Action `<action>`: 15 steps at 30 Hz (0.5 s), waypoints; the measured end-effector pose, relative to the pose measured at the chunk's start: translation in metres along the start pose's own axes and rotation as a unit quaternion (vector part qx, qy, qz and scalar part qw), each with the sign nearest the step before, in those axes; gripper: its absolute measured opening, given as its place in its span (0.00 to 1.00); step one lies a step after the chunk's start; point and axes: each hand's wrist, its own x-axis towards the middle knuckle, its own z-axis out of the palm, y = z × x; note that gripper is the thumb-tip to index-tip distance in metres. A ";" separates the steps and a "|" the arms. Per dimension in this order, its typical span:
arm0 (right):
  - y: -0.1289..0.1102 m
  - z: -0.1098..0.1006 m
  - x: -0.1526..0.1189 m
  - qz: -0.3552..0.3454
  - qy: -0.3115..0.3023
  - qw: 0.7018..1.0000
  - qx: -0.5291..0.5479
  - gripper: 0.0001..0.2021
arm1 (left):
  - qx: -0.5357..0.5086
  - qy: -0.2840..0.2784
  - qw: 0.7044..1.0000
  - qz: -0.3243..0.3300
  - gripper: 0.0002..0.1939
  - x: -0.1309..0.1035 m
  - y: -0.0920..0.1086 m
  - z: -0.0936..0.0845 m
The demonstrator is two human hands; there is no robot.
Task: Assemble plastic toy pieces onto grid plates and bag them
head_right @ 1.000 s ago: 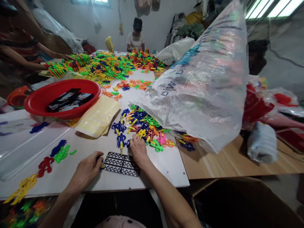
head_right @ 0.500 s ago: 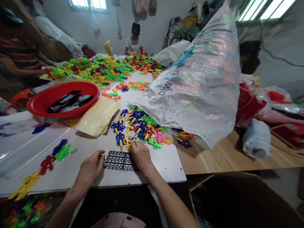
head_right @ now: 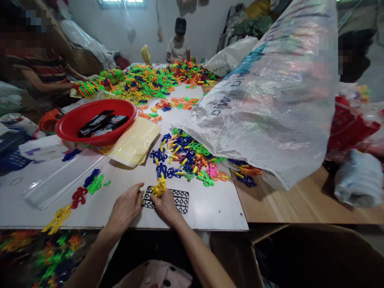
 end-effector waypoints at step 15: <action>0.002 0.031 0.029 -0.094 -0.087 0.937 -0.325 0.06 | 0.005 0.039 0.999 -0.028 0.23 0.020 -0.001 -0.002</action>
